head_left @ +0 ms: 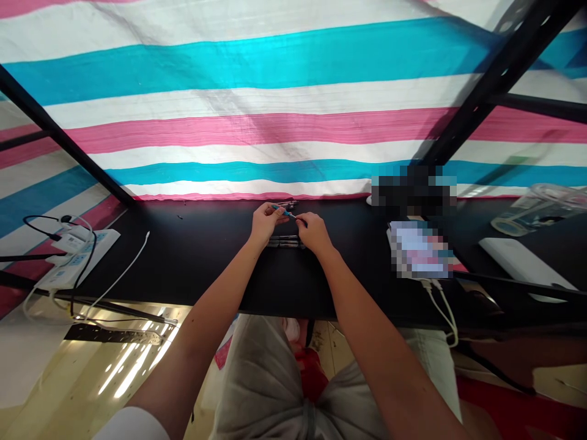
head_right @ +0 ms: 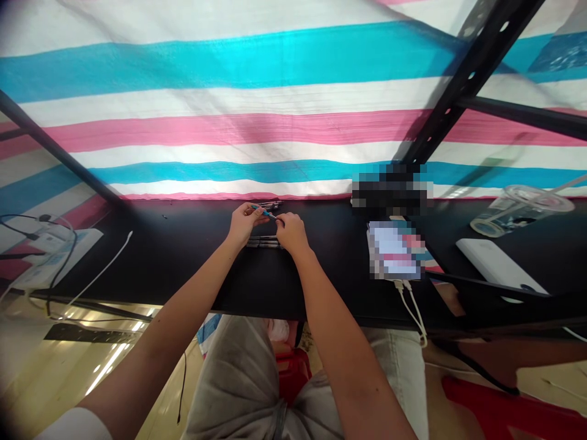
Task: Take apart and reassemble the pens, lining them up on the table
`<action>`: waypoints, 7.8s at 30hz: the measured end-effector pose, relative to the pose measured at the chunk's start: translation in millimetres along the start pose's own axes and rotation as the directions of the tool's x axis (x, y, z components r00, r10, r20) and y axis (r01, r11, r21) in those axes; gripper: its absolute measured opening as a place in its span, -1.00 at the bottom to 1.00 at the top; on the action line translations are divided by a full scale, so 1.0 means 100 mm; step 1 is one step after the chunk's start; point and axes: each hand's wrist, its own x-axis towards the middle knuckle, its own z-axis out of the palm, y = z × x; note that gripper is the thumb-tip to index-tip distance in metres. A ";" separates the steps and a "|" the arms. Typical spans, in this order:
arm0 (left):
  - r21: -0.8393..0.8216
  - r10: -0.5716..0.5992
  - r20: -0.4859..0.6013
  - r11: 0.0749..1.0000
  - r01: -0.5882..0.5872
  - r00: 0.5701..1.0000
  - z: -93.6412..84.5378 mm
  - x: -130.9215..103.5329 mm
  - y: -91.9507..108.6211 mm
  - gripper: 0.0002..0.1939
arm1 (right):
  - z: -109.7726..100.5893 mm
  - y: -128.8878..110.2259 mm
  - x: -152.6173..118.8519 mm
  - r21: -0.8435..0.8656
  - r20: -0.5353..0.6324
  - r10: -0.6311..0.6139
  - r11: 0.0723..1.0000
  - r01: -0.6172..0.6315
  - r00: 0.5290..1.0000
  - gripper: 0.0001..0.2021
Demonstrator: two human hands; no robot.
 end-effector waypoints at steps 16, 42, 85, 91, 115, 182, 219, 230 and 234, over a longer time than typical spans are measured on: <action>0.021 -0.046 -0.030 0.999 0.047 0.998 -0.01 0.02 -0.01 -0.60 | 0.01 -0.03 -0.01 0.080 -0.075 -0.065 0.994 0.071 0.995 -0.86; -0.076 -0.022 -0.204 0.997 0.006 0.979 -0.13 0.11 -0.01 -0.65 | -0.09 -0.06 -0.03 0.002 -0.092 0.093 0.996 -0.093 0.991 -0.84; 0.080 -0.006 0.045 0.997 0.002 0.999 0.01 0.01 -0.06 -0.63 | -0.08 -0.10 -0.05 0.042 0.034 -0.018 0.999 0.017 0.999 -0.77; -0.045 -0.055 -0.044 0.998 0.053 0.998 -0.07 0.08 -0.04 -0.67 | -0.10 -0.10 -0.05 0.004 0.000 0.013 1.000 -0.013 1.000 -0.81; -0.038 -0.132 -0.084 0.991 0.129 0.988 -0.03 0.06 0.03 -0.73 | -0.08 -0.05 -0.04 -0.012 0.002 0.020 1.000 -0.020 1.000 -0.81; 0.321 -0.017 0.147 0.947 -0.031 0.989 -0.09 0.05 0.03 -0.80 | -0.03 -0.04 -0.02 0.262 -0.052 -0.089 0.960 0.099 0.995 -0.80; 0.524 0.123 0.097 0.837 -0.156 0.988 -0.10 0.05 0.05 -0.84 | -0.02 -0.03 -0.02 0.258 -0.112 -0.132 0.953 0.157 0.985 -0.81; 0.495 0.144 0.280 0.826 -0.271 0.949 -0.12 0.03 0.07 -0.91 | -0.02 -0.04 -0.03 0.322 -0.032 -0.026 0.946 0.035 0.999 -0.79; 0.512 0.181 0.154 0.826 -0.235 0.971 -0.10 0.03 0.07 -0.79 | -0.01 -0.04 -0.02 0.317 -0.068 -0.049 0.946 0.068 0.996 -0.81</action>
